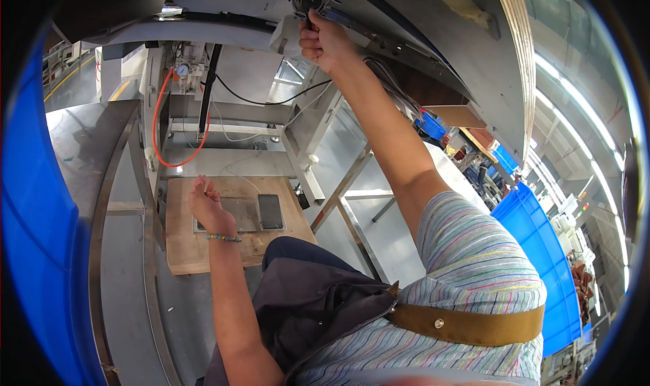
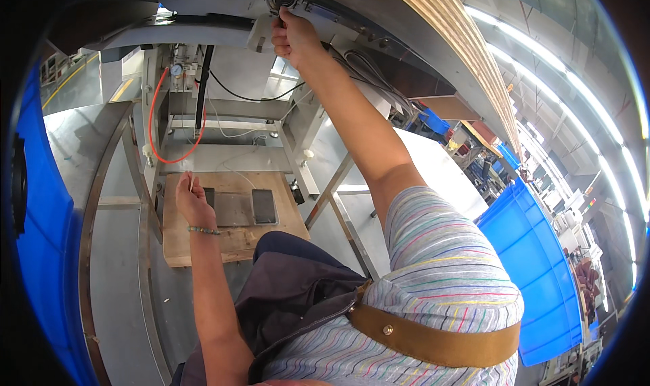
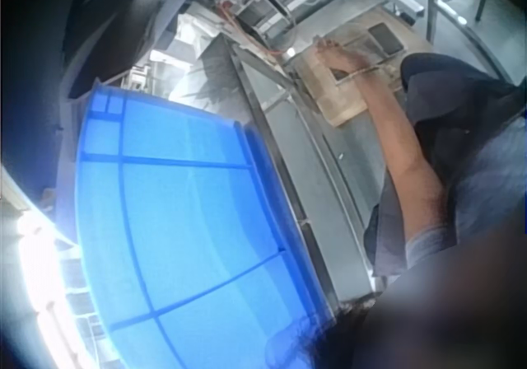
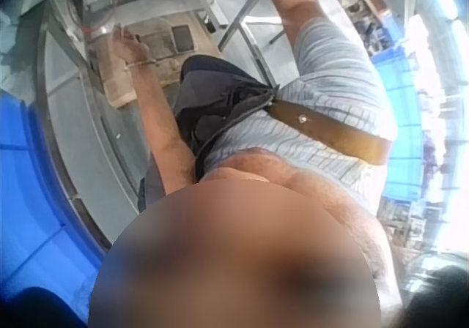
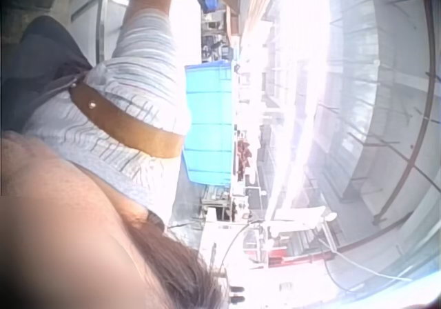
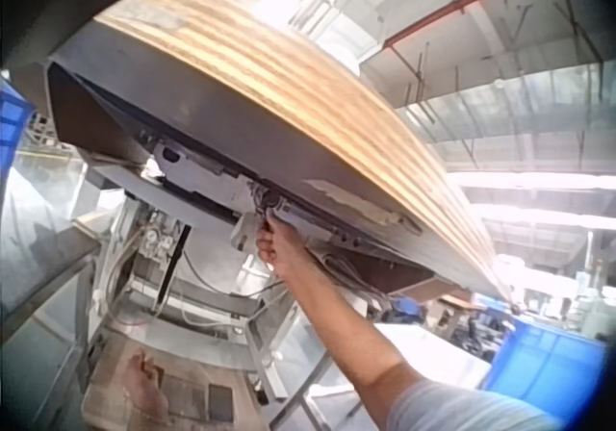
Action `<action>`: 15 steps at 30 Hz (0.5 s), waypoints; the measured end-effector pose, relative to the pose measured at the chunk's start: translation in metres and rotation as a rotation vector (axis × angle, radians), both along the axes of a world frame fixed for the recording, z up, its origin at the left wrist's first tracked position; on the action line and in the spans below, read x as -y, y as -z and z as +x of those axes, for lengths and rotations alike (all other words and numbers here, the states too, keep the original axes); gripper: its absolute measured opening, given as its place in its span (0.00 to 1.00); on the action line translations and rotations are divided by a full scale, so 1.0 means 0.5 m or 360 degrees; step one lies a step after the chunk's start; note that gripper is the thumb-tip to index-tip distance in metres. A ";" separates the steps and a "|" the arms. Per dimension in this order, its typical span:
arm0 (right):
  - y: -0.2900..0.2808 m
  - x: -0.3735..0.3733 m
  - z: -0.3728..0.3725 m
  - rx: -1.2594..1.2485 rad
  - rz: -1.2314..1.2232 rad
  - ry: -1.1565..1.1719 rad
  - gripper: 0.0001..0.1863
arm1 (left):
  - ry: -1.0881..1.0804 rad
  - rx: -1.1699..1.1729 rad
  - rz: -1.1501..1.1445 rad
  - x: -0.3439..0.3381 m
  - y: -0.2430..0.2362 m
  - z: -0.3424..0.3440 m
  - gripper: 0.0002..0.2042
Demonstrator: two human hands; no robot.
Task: Adjusting or repairing a component on an overhead machine using pliers in a leather goods workshop environment.
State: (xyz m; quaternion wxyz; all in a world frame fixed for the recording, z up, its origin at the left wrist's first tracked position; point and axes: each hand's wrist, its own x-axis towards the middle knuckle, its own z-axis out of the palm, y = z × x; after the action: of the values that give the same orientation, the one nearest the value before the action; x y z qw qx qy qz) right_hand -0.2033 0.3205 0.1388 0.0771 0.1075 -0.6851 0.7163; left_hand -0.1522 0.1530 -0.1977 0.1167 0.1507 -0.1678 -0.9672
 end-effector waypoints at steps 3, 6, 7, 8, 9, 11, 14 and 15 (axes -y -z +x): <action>0.013 0.012 -0.015 -0.0014 -0.0155 -0.0055 0.21 | -0.0004 -0.0018 0.0003 0.000 0.007 -0.004 0.08; 0.026 0.024 -0.028 -0.0063 -0.0241 -0.0041 0.21 | -0.0021 -0.0044 0.0002 -0.001 0.009 -0.004 0.07; 0.029 0.027 -0.029 -0.0064 -0.0241 -0.0040 0.21 | -0.0020 -0.0044 0.0002 -0.002 0.007 -0.004 0.07; 0.033 0.028 -0.029 -0.0101 -0.0260 -0.0033 0.21 | -0.0022 -0.0039 0.0004 -0.003 0.006 -0.003 0.08; 0.036 0.031 -0.031 -0.0136 -0.0279 -0.0029 0.21 | -0.0029 -0.0032 0.0005 -0.002 0.006 -0.003 0.08; 0.041 0.036 -0.035 -0.0163 -0.0300 -0.0038 0.21 | -0.0032 -0.0028 0.0006 -0.001 0.010 -0.005 0.08; 0.046 0.041 -0.037 -0.0204 -0.0339 -0.0036 0.22 | -0.0023 -0.0016 0.0001 -0.001 0.011 -0.007 0.08; 0.048 0.043 -0.038 -0.0216 -0.0358 -0.0032 0.22 | -0.0018 -0.0006 -0.0005 0.000 0.012 -0.007 0.08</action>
State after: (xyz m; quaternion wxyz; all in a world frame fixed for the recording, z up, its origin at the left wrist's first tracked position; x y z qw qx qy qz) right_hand -0.2222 0.2990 0.1146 0.1276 0.1531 -0.5925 0.7805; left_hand -0.1557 0.1529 -0.2036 0.1227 0.1496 -0.1684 -0.9666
